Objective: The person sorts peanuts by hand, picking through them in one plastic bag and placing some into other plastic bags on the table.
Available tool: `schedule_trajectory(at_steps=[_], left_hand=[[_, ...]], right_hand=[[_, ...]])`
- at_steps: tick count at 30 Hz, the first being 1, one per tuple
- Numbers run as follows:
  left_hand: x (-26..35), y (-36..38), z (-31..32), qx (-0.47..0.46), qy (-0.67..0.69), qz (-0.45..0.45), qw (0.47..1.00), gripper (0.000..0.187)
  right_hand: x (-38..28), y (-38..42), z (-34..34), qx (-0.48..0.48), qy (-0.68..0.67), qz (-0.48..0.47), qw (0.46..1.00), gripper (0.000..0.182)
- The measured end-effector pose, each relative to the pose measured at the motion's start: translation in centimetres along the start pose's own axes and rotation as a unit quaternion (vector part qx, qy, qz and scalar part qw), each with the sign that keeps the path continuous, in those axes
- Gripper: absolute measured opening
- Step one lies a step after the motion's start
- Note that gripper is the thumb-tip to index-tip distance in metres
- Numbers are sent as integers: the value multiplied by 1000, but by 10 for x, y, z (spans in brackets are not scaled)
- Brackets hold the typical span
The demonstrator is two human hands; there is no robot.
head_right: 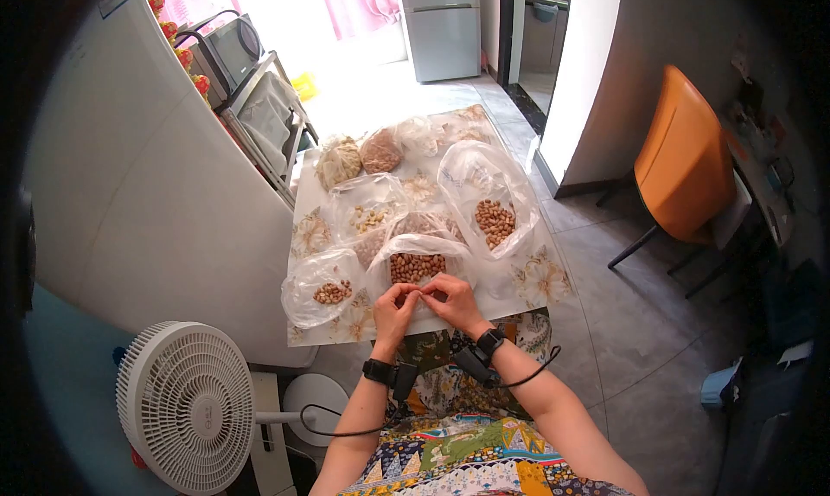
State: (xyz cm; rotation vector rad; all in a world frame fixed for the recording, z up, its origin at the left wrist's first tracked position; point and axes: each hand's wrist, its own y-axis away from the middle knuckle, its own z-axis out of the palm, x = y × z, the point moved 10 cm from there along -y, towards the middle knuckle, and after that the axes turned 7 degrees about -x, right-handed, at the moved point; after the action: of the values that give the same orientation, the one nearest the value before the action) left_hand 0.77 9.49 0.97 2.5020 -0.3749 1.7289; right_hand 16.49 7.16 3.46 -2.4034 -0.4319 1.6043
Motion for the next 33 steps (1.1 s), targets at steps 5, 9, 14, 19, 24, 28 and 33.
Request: schedule_trajectory(at_steps=[5,9,14,19,24,28,33], left_hand=[[-2,1,-6,42,40,22,998,13],[-2,1,-7,52,39,39,997,12],[7,3,-7,54,-2,44,998,11],[11,3,-8,63,-7,58,996,10],[10,3,-8,61,-8,55,997,10],[12,4,-9,62,-9,54,997,10],[10,3,-8,63,-17,48,997,10]], right_hand=[[0,1,-5,38,-1,5,999,13],[2,4,-16,87,-4,16,996,16],[2,2,-16,79,17,10,997,15],[-2,0,-8,65,89,-16,994,21],[-16,2,-1,75,197,-58,976,24],[-14,2,-1,91,213,-36,972,23],[-11,2,2,76,231,-31,969,22]])
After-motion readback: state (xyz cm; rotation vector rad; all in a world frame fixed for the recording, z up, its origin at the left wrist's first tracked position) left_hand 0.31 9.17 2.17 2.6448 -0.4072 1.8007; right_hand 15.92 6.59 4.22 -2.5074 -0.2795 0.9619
